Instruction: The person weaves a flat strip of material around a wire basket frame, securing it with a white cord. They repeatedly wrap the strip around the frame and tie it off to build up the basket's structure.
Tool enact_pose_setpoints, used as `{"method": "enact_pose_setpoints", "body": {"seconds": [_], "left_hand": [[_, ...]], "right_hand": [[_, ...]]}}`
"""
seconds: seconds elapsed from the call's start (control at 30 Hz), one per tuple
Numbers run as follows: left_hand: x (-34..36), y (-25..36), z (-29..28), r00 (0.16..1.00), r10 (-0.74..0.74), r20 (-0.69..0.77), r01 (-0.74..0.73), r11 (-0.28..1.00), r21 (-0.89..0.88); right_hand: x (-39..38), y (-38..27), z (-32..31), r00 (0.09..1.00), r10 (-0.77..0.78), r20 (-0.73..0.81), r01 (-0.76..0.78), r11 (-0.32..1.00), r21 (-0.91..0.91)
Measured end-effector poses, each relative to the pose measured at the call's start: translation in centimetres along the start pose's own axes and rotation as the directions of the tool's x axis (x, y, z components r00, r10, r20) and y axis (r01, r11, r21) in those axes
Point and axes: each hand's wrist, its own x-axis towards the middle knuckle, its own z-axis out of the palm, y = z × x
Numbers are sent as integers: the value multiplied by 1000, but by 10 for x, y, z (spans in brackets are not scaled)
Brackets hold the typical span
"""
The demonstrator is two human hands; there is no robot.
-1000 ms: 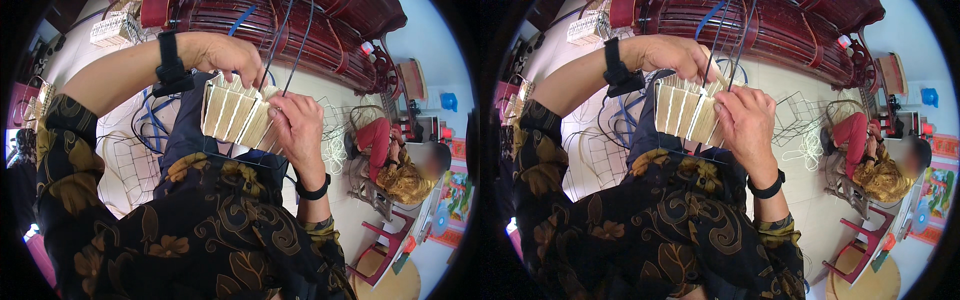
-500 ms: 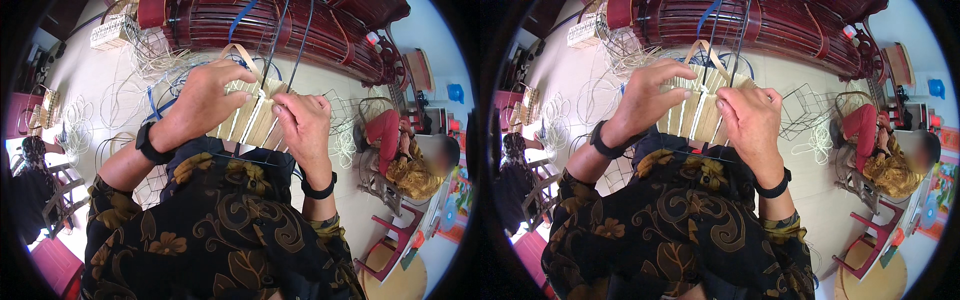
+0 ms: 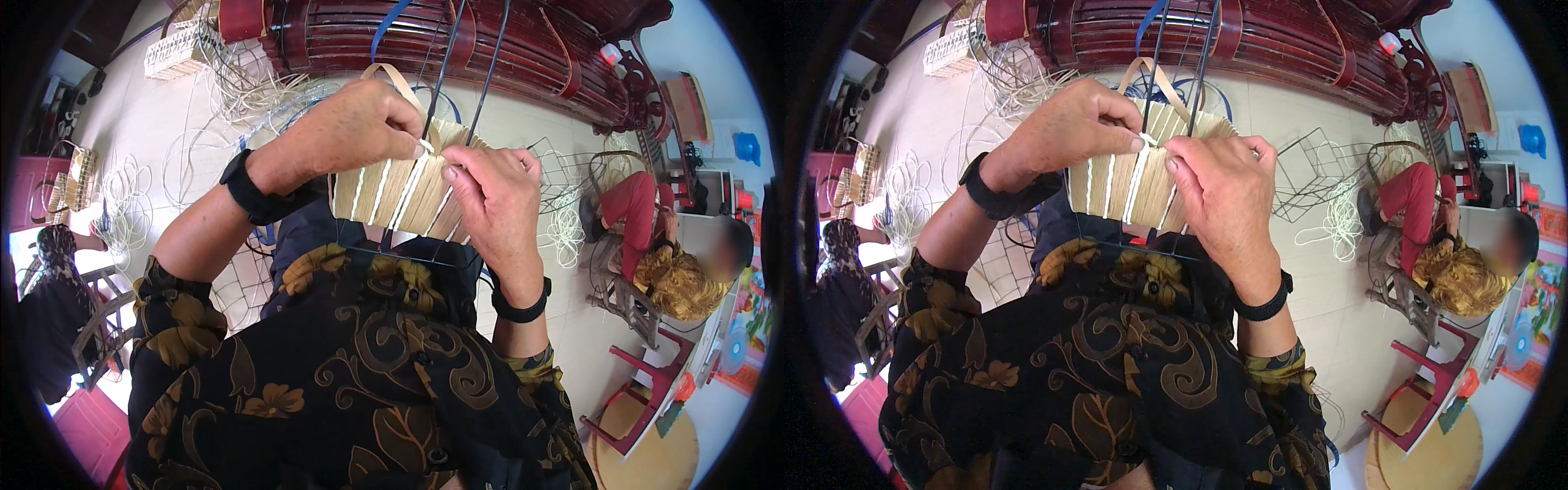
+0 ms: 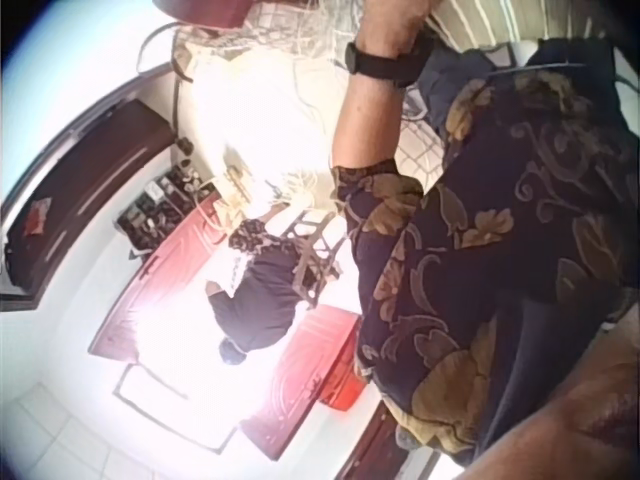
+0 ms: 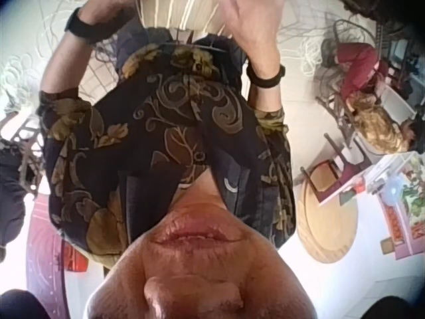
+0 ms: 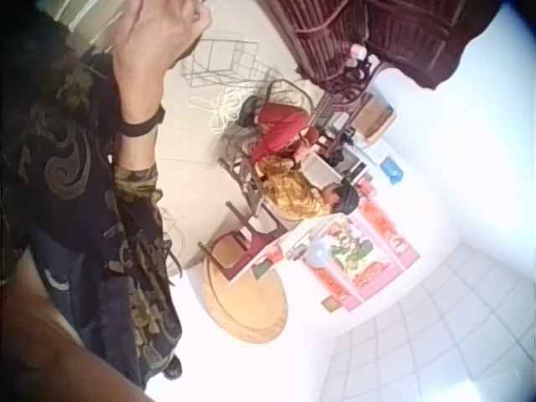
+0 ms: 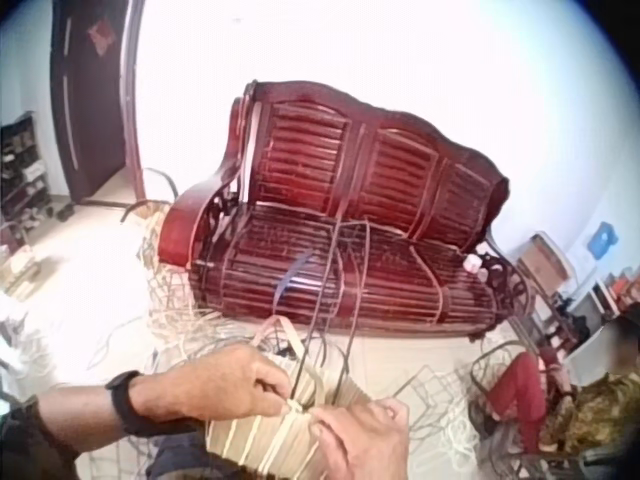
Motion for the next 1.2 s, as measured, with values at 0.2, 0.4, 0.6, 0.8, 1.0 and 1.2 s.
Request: {"method": "enact_pose_setpoints", "body": {"seconds": [0.2,0.4,0.6,0.8,1.0,1.2], "left_hand": [[-2,-1,7,996,36,-86,-41,998,-54],[0,-2,2,1000,0,-11,1,1000,22],[-3,-1,6,1000,4,-28,-4,1000,26],[-3,-4,6,1000,5,-21,-5,1000,24],[-3,-4,6,1000,4,-16,-3,1000,13],[-2,-4,6,1000,-10,-14,10,1000,0]], "right_hand": [[0,1,2,1000,6,-13,-5,1000,28],[0,0,1,1000,9,-8,-9,1000,27],[-1,-1,2,1000,-2,-15,2,1000,26],[-2,-1,3,1000,-7,-21,7,1000,24],[-2,-2,2,1000,9,-3,-9,1000,26],[-1,-1,2,1000,11,5,-11,1000,29]]}}
